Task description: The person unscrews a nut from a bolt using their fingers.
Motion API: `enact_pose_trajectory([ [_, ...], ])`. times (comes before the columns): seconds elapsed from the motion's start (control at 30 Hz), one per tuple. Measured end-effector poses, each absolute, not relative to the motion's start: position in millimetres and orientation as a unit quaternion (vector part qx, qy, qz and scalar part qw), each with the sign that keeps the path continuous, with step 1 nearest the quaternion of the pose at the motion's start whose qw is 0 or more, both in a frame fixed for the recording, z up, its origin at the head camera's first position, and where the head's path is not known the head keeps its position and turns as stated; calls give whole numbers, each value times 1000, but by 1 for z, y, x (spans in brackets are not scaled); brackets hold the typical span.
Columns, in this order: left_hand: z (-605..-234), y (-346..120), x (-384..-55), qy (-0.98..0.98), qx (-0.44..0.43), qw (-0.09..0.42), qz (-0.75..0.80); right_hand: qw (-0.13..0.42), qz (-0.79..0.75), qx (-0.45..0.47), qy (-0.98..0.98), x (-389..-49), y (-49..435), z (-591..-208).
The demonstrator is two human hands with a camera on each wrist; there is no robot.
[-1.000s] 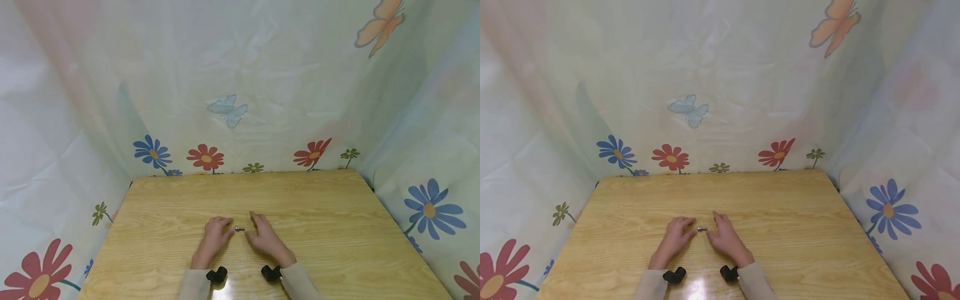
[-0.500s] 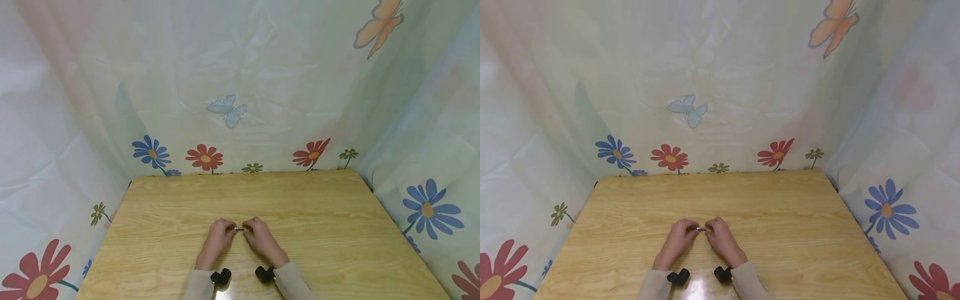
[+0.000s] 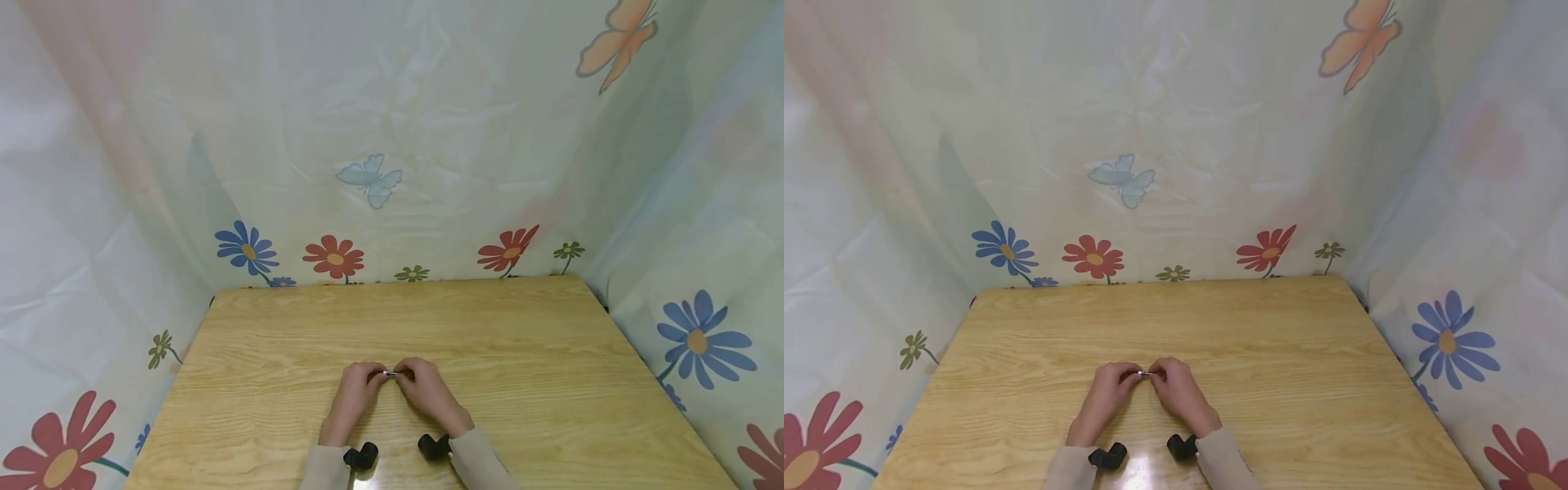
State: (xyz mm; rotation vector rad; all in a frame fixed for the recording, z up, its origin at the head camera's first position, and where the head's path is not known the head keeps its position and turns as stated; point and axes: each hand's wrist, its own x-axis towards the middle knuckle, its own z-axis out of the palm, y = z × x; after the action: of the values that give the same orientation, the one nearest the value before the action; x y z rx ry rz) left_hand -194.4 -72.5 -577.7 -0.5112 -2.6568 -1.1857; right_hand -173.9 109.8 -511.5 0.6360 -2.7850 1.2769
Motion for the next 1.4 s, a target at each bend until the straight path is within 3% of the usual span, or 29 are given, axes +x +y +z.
enact_pose_trajectory([
  [0.1, -576, -72, -192, -892, -168, 99, -407, 14, 418, 132, -899, -188, 103, -549],
  [0.2, -574, -71, -190, -885, -165, 107, -421, 12, 451, 141, -881, -191, 114, -559],
  [0.9, -535, -63, -162, -845, -149, 171, -484, 15, 532, 144, -835, -174, 123, -522],
  [1.4, -529, -63, -166, -822, -169, 224, -495, 31, 542, 147, -827, -174, 125, -515],
])
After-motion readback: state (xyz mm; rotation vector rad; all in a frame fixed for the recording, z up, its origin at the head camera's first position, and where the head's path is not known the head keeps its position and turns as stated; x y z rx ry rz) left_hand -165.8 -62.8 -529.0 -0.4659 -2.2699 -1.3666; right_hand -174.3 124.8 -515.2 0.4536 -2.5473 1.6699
